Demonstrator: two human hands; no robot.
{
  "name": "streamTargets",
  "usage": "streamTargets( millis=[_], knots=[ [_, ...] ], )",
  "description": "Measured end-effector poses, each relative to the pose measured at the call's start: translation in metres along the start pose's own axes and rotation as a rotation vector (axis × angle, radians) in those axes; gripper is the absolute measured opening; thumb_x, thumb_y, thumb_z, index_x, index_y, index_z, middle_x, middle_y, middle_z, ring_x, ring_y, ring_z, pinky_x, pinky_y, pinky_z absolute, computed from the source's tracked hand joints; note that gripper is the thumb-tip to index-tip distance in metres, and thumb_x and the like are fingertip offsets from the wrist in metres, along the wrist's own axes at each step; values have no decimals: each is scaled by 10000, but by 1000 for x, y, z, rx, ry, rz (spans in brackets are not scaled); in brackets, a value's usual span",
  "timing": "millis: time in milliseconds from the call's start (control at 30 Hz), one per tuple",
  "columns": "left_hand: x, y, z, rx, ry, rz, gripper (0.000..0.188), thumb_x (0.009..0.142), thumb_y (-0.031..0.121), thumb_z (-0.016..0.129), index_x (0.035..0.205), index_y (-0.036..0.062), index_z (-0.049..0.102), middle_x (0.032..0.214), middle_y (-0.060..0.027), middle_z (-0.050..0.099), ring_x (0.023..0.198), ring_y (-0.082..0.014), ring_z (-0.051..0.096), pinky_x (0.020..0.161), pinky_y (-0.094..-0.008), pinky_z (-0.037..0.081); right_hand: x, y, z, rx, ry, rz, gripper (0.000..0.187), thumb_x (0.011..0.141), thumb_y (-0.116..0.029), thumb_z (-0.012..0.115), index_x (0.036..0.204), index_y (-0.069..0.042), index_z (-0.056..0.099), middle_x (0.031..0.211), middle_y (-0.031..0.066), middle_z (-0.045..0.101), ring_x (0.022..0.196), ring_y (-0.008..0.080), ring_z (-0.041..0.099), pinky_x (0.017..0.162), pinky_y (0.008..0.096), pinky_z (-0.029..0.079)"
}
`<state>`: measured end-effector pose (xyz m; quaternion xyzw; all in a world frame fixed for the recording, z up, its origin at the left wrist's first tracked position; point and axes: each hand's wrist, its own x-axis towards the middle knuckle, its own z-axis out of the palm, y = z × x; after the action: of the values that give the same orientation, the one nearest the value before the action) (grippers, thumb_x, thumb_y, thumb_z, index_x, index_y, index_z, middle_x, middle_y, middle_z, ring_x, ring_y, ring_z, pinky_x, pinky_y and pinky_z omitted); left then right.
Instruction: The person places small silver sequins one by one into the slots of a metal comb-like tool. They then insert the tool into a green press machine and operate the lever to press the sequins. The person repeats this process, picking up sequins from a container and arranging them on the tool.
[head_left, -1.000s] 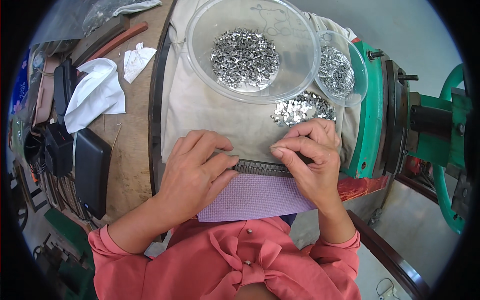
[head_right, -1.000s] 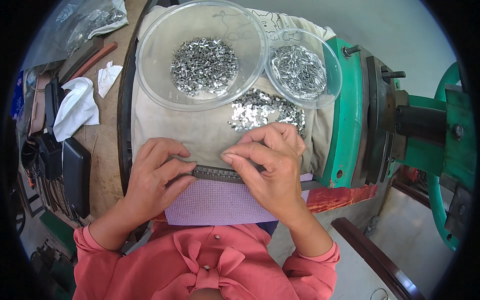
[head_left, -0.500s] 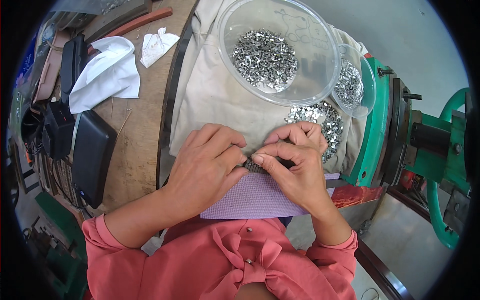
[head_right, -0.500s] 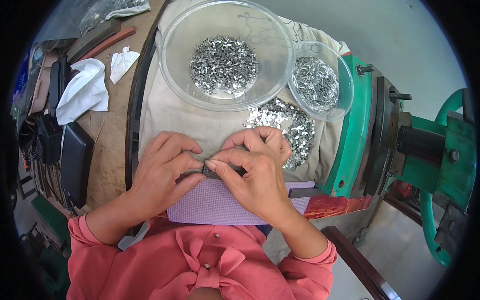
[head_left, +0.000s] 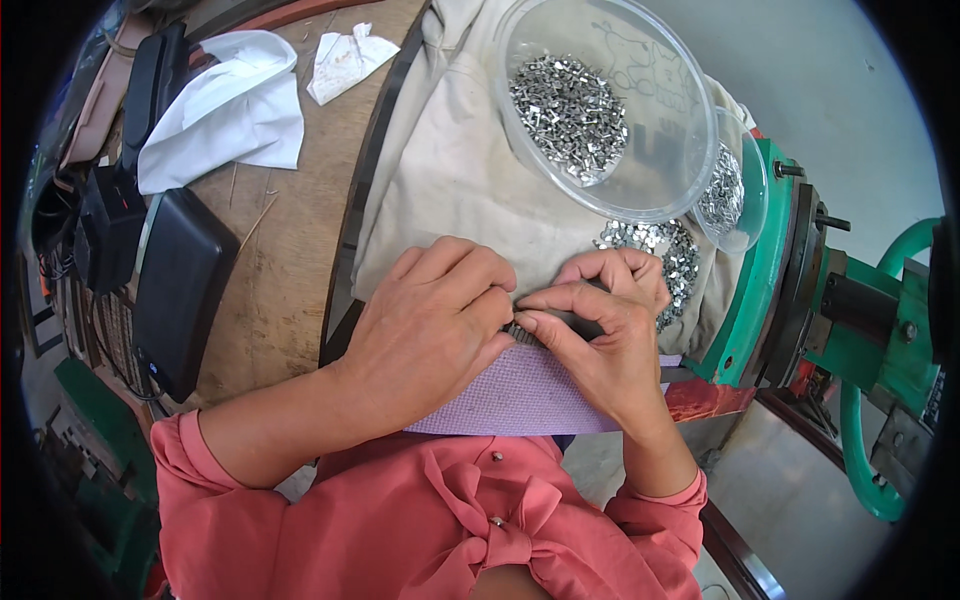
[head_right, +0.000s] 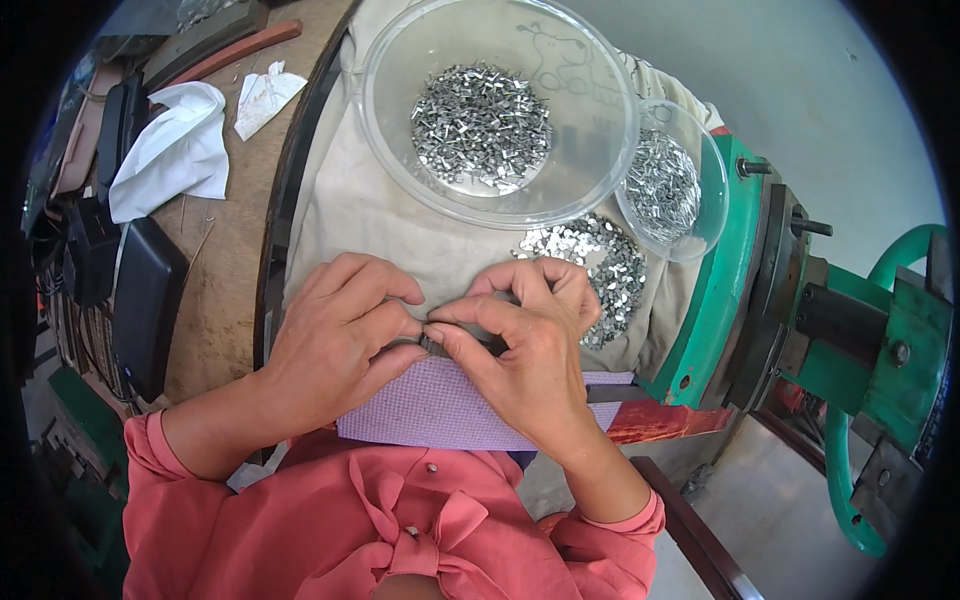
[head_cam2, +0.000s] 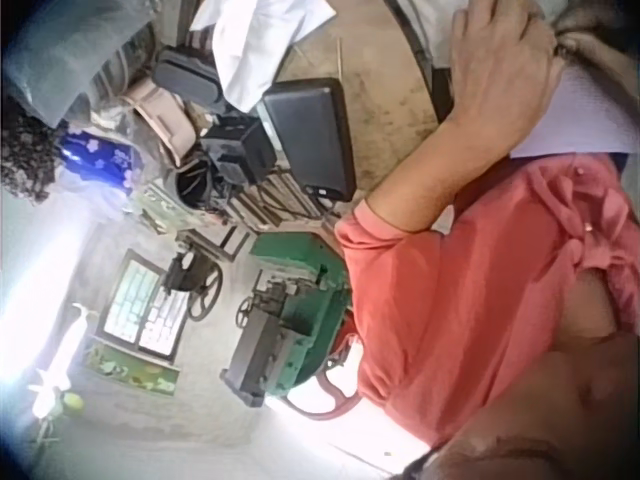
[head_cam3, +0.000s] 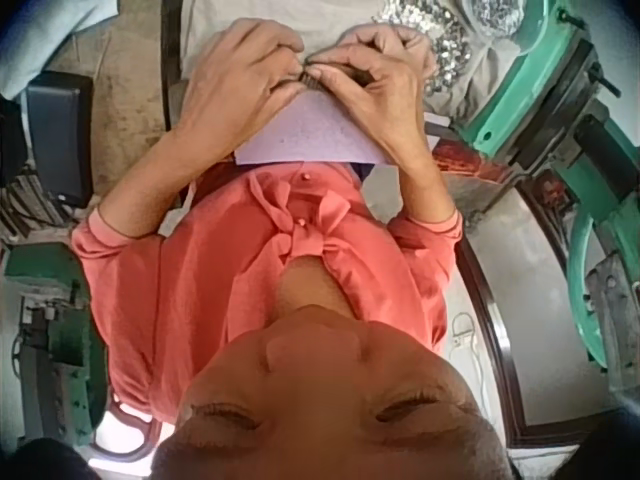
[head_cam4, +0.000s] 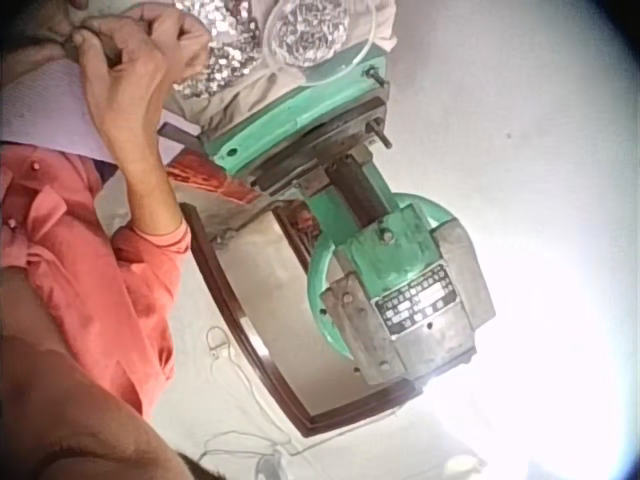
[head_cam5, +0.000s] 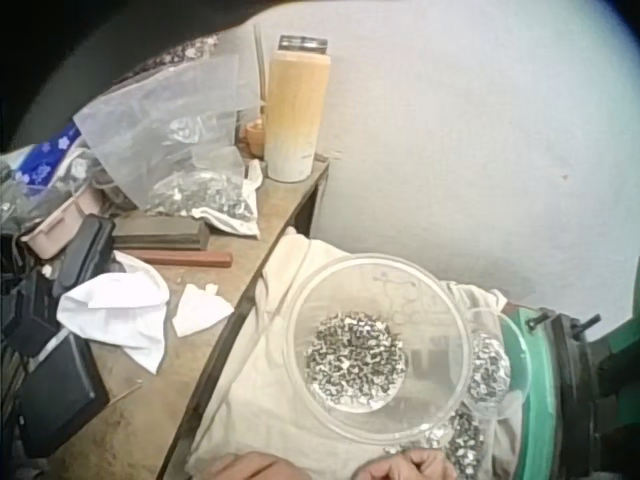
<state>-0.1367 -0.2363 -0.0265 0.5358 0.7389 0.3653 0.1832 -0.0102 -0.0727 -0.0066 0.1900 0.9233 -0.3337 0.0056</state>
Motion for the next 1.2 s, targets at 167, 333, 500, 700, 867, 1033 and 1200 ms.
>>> streamTargets(
  millis=[167,333,500,700,867,1033,1200],
  knots=[
    [0,-1,0,-17,13,2,233,686,120,808,840,55,645,1067,-63,617,1020,-283,567,849,-412,450,0,2,0,-15,-10,-5,139,763,-277,830,875,-198,815,969,-57,598,1083,224,437,996,416,238],
    [0,-1,0,-13,16,6,231,681,127,804,828,52,643,1066,-62,617,1018,-280,566,848,-405,447,0,1,-2,-2,-32,16,138,765,-277,828,878,-198,816,967,-54,604,1081,223,435,1001,413,237],
    [0,-1,1,-7,10,4,222,685,121,804,825,54,644,1068,-62,620,1015,-278,568,844,-410,453,1,-1,1,-23,-5,9,141,760,-283,831,868,-194,813,960,-49,599,1069,226,437,983,418,240],
    [0,0,0,16,19,19,216,701,137,790,840,37,658,1018,-35,583,1015,-232,550,838,-369,446,0,3,-3,-58,-16,-6,161,750,-307,837,853,-188,803,946,-47,590,1052,225,443,949,414,249],
    [1,0,0,21,21,13,205,699,136,791,820,46,652,1016,-30,586,1013,-229,551,833,-368,446,0,2,-2,-41,7,-8,179,742,-326,842,846,-187,801,938,-49,585,1033,222,447,947,408,249],
    [0,0,0,-9,-7,-18,211,695,116,812,831,60,660,1066,-60,623,1017,-287,570,851,-412,463,-1,2,-4,-66,-4,1,187,734,-329,846,843,-184,802,933,-50,586,1021,218,449,949,403,247],
    [0,-1,0,-24,-1,-7,221,689,117,817,837,56,664,1061,-59,624,1019,-286,573,855,-411,462,-4,4,-8,-76,-6,13,183,727,-316,848,843,-182,803,931,-52,586,1023,216,448,952,405,245]
  ],
)
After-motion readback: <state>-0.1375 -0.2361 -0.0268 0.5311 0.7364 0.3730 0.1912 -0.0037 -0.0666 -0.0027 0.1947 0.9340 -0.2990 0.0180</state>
